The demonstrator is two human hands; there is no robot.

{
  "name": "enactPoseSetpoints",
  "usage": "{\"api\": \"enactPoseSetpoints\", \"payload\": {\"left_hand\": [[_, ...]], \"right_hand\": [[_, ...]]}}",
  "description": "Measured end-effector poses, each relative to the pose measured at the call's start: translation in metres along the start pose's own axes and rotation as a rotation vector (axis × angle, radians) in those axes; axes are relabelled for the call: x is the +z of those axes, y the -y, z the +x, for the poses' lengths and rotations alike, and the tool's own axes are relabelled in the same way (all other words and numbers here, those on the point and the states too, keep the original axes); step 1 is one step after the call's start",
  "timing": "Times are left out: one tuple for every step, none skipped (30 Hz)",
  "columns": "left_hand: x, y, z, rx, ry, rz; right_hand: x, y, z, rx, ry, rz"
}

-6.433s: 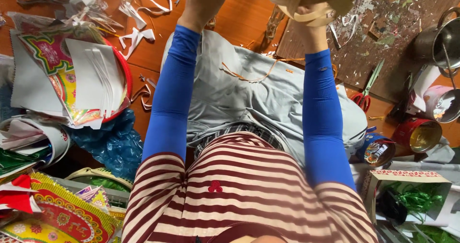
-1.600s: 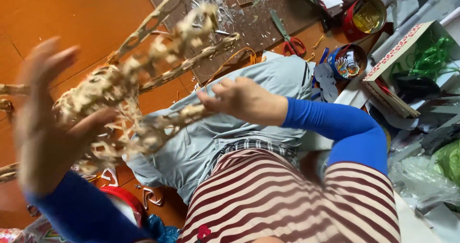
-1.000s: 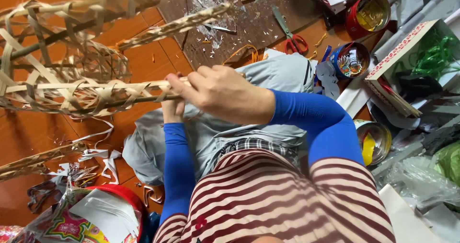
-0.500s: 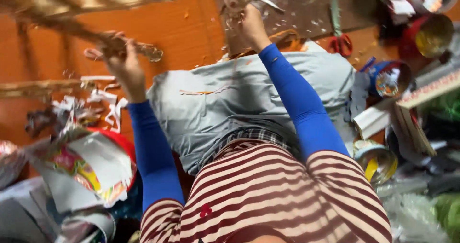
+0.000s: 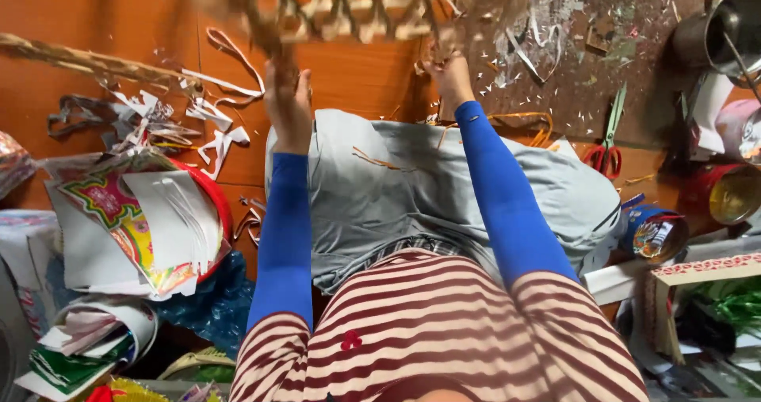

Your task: The recorder is weaving and tying thin bamboo strips to construct a large decorative frame.

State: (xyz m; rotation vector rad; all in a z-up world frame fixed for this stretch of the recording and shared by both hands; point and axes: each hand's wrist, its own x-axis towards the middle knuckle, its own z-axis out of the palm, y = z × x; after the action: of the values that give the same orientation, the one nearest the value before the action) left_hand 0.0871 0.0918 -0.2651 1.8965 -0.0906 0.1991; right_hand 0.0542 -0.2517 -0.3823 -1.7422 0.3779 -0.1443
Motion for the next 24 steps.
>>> {"api": "enactPoseSetpoints", "payload": {"left_hand": [[0.001, 0.001, 0.003, 0.014, 0.005, 0.163], [0.001, 0.000, 0.002, 0.005, 0.000, 0.164], [0.004, -0.001, 0.010, 0.082, -0.022, 0.252], [0.008, -0.003, 0.017, 0.157, -0.044, 0.340], [0.004, -0.008, 0.012, 0.146, -0.043, 0.343], [0.000, -0.014, 0.006, 0.160, -0.033, 0.312], [-0.001, -0.020, 0.007, 0.184, -0.025, 0.279], [-0.004, -0.028, 0.009, 0.182, -0.027, 0.278], [-0.007, -0.036, 0.011, 0.217, -0.003, 0.233], [-0.010, -0.044, 0.012, 0.250, 0.021, 0.187], [-0.011, -0.041, 0.010, 0.245, 0.023, 0.189], [-0.012, -0.039, 0.007, 0.240, 0.045, 0.144], [-0.013, -0.037, 0.006, 0.239, 0.065, 0.099], [-0.010, -0.023, 0.005, 0.237, 0.063, 0.101], [-0.008, -0.009, 0.006, 0.168, 0.078, 0.072], [-0.005, 0.006, 0.006, 0.098, 0.093, 0.044], [-0.005, 0.004, 0.009, 0.101, 0.091, 0.044], [-0.005, 0.002, 0.011, 0.083, 0.103, 0.079], [-0.005, 0.001, 0.011, 0.063, 0.115, 0.115], [-0.007, 0.002, 0.011, 0.061, 0.113, 0.117], [-0.009, 0.004, 0.011, 0.053, 0.144, 0.127], [-0.010, 0.006, 0.011, 0.045, 0.174, 0.137], [-0.015, -0.013, 0.015, 0.047, 0.172, 0.138], [-0.020, -0.031, 0.019, 0.192, 0.148, 0.222]], "right_hand": [[0.000, 0.012, -0.002, -0.002, 0.004, -0.075], [0.000, 0.016, -0.006, 0.001, 0.014, -0.078], [0.000, 0.023, -0.002, -0.033, 0.005, -0.049], [-0.001, 0.029, 0.003, -0.068, -0.003, -0.020], [-0.003, 0.032, -0.004, -0.059, 0.004, -0.023], [-0.005, 0.034, -0.010, -0.033, 0.031, -0.033], [-0.008, 0.039, -0.010, -0.017, 0.052, -0.041], [-0.010, 0.037, -0.008, -0.017, 0.054, -0.043], [-0.012, 0.035, -0.007, 0.011, 0.069, -0.034], [-0.015, 0.032, -0.006, 0.038, 0.083, -0.025], [-0.015, 0.030, -0.008, 0.044, 0.086, -0.025], [-0.014, 0.029, -0.010, 0.038, 0.076, -0.003], [-0.014, 0.028, -0.008, 0.027, 0.067, 0.019], [-0.013, 0.024, -0.007, 0.028, 0.070, 0.020], [-0.011, 0.021, -0.004, 0.004, 0.059, 0.002], [-0.010, 0.018, -0.002, -0.020, 0.048, -0.017], [-0.009, 0.018, 0.002, -0.023, 0.048, -0.016], [-0.009, 0.019, 0.006, -0.045, 0.049, -0.048], [-0.008, 0.018, 0.007, -0.063, 0.051, -0.079], [-0.006, 0.019, 0.008, -0.062, 0.054, -0.078], [-0.004, 0.019, 0.009, -0.015, 0.052, -0.030], [-0.001, 0.020, 0.010, 0.032, 0.051, 0.018], [-0.002, 0.020, 0.008, 0.030, 0.053, 0.019], [-0.003, 0.020, 0.005, 0.047, 0.063, 0.009]]}}
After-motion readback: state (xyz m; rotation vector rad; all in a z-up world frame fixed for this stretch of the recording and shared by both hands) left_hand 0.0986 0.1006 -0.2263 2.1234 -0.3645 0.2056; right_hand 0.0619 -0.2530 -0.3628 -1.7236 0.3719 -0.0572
